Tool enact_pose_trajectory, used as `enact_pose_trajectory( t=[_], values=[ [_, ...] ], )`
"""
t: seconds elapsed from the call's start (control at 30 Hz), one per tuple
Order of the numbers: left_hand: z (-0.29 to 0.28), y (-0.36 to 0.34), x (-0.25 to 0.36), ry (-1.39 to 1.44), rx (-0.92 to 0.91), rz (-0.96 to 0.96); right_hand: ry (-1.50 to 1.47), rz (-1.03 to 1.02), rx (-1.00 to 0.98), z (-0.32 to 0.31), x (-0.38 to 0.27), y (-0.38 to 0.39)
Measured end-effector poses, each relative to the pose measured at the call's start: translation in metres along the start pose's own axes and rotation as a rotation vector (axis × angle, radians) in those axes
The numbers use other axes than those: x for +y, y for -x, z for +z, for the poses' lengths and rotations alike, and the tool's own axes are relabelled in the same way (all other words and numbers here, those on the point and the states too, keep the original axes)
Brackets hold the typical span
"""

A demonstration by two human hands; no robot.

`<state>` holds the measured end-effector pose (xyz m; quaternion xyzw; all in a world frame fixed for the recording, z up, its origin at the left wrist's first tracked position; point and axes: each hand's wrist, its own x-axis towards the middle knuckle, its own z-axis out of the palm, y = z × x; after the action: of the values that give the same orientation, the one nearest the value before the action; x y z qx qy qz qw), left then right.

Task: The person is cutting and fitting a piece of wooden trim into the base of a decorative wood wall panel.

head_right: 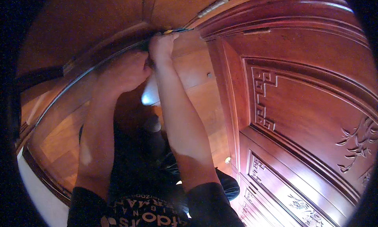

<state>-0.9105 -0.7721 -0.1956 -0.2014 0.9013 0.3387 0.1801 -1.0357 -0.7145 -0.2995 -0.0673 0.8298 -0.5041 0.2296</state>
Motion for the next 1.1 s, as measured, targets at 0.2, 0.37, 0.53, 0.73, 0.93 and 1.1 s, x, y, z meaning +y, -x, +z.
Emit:
enact_pose_trajectory(
  t=[0.2,0.37,0.53,0.73,0.93,1.1],
  values=[
    [-0.007,-0.003,0.014,0.0,-0.017,-0.01,-0.187,-0.057,-0.064,-0.016,0.044,0.001],
    [-0.008,0.001,0.012,0.084,-0.004,0.056,-0.094,-0.005,0.041,-0.041,0.016,0.028],
    [-0.014,-0.002,0.015,0.317,-0.054,0.193,-0.367,0.055,0.053,-0.049,0.014,0.03],
    [-0.015,0.002,0.008,0.471,0.137,0.272,-0.662,0.014,-0.02,-0.03,0.013,0.038],
    [-0.019,-0.001,0.024,0.36,0.239,0.214,-0.317,-0.099,-0.072,-0.03,0.057,-0.041],
    [-0.012,-0.004,0.011,0.338,0.243,0.208,-0.403,-0.143,-0.127,-0.012,0.073,-0.033]
  ],
)
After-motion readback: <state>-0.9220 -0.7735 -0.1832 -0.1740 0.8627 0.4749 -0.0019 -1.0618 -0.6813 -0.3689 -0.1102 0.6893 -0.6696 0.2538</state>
